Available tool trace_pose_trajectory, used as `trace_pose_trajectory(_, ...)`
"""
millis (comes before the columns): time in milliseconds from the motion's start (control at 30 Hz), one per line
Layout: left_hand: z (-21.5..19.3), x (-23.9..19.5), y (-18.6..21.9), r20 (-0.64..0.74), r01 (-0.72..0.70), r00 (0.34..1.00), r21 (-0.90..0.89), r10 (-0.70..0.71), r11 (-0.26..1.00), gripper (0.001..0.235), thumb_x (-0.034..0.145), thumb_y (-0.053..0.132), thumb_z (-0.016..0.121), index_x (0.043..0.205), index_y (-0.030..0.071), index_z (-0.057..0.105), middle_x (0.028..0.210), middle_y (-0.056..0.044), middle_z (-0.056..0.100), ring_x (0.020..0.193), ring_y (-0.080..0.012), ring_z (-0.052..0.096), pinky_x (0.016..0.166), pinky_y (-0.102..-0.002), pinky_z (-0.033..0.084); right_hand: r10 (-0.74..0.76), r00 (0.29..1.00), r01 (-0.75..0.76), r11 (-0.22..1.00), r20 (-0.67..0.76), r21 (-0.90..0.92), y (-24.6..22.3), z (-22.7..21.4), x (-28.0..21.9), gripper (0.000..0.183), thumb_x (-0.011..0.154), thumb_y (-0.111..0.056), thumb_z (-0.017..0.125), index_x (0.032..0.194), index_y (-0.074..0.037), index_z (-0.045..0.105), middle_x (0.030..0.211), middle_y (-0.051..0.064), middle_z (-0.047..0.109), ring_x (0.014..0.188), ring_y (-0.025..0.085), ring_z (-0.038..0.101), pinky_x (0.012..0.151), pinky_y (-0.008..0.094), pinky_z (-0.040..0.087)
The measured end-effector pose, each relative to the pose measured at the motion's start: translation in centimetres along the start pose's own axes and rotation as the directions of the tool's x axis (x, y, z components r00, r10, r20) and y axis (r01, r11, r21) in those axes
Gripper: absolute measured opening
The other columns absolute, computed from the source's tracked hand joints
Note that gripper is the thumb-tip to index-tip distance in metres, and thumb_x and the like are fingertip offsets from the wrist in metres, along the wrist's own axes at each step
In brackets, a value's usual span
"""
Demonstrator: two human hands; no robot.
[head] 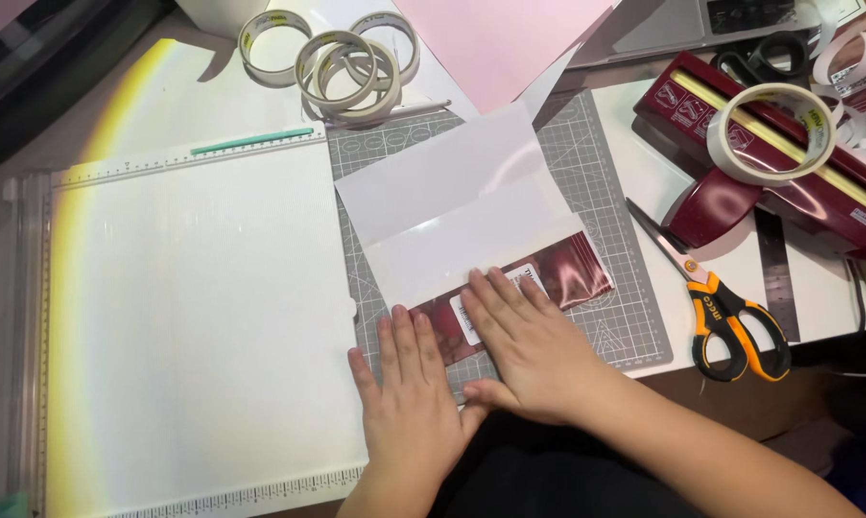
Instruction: The person applies clear adhesive tape to the edges of a white sheet of paper on a cutting mat. They use scissors to cut the tape, then place a small red rectangular package onto the taped area and press it down. The person folds the paper over the package and smooths the surface.
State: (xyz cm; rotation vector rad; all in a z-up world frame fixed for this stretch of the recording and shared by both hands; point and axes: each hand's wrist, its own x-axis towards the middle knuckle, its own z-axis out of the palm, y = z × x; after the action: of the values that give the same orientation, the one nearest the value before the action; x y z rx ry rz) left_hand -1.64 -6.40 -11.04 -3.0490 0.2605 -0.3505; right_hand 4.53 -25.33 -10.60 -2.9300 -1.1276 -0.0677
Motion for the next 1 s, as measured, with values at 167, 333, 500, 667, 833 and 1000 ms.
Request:
trace_pose_trajectory(167, 0.4, -0.1, 0.0, 0.014, 0.024, 1.000, -0.011, -0.024, 1.000, 0.126, 0.078, 0.093, 0.034, 0.161, -0.001, 0.020, 0.170, -0.024, 0.016, 0.157, -0.0394, 0.016, 0.124, -0.066, 0.010, 0.044, 0.998, -0.061, 0.868, -0.046, -0.493, 3.2, 1.1, -1.7, 0.126, 0.091, -0.103, 0.005, 0.167, -0.001, 0.001, 0.171, 0.020, 0.003, 0.157, 0.032, 0.005, 0.126, 0.044, 0.006)
trace_pose_trajectory(333, 0.3, -0.1, -0.1, 0.013, 0.037, 0.999, -0.012, -0.037, 0.999, 0.128, 0.076, 0.093, 0.034, 0.161, -0.001, 0.017, 0.170, -0.024, 0.013, 0.156, -0.0473, 0.013, 0.125, -0.066, 0.008, 0.342, 0.921, -0.343, 0.939, 0.184, -0.027, 6.8, 0.2, -3.8, 0.111, 0.094, -0.087, 0.019, 0.164, -0.001, 0.004, 0.172, 0.021, 0.000, 0.156, 0.036, 0.005, 0.120, 0.050, 0.008)
trace_pose_trajectory(500, 0.0, 0.5, 1.4, 0.069, 0.103, 0.992, 0.028, -0.104, 0.994, 0.130, 0.079, 0.101, 0.032, 0.158, -0.003, 0.024, 0.165, -0.028, 0.023, 0.154, -0.0451, 0.018, 0.125, -0.062, 0.011, 0.346, 0.931, -0.349, 0.937, 0.117, 0.012, 7.6, 0.8, -4.7, 0.111, 0.092, -0.082, 0.033, 0.163, 0.000, 0.009, 0.171, 0.024, 0.006, 0.157, 0.039, 0.006, 0.123, 0.051, 0.007)
trace_pose_trajectory(667, -2.0, 4.3, 7.5, 0.014, -0.119, 0.990, -0.454, 0.141, 0.883, 0.114, 0.084, 0.083, 0.042, 0.156, -0.006, 0.034, 0.162, -0.026, 0.037, 0.152, -0.0510, 0.025, 0.115, -0.071, 0.021, 0.344, 0.933, -0.347, 0.938, 0.105, 0.014, 7.7, 1.8, -5.1, 0.113, 0.090, -0.082, 0.033, 0.163, 0.001, 0.009, 0.171, 0.024, 0.009, 0.157, 0.040, 0.009, 0.123, 0.053, 0.008)
trace_pose_trajectory(833, 0.4, 5.8, 9.4, 0.049, -0.159, 0.976, -0.512, 0.213, 0.844, 0.112, 0.081, 0.082, 0.031, 0.155, -0.002, 0.037, 0.165, -0.023, 0.033, 0.155, -0.0359, 0.027, 0.127, -0.055, 0.012, 0.340, 0.940, -0.339, 0.940, 0.009, -0.031, 7.5, 1.9, -5.2, 0.100, 0.089, -0.063, 0.040, 0.163, -0.001, 0.015, 0.173, 0.021, 0.012, 0.157, 0.037, 0.015, 0.125, 0.050, 0.013)
trace_pose_trajectory(1000, 1.0, 4.2, 7.4, 0.034, -0.158, 0.982, -0.409, 0.188, 0.899, 0.112, 0.085, 0.081, 0.031, 0.157, -0.004, 0.031, 0.168, -0.024, 0.025, 0.157, -0.0368, 0.022, 0.127, -0.052, 0.014, 0.339, 0.940, -0.340, 0.940, 0.035, 0.017, 7.5, 1.3, -4.8, 0.112, 0.086, -0.076, 0.040, 0.163, 0.000, 0.012, 0.171, 0.024, 0.012, 0.156, 0.042, 0.015, 0.123, 0.055, 0.013)
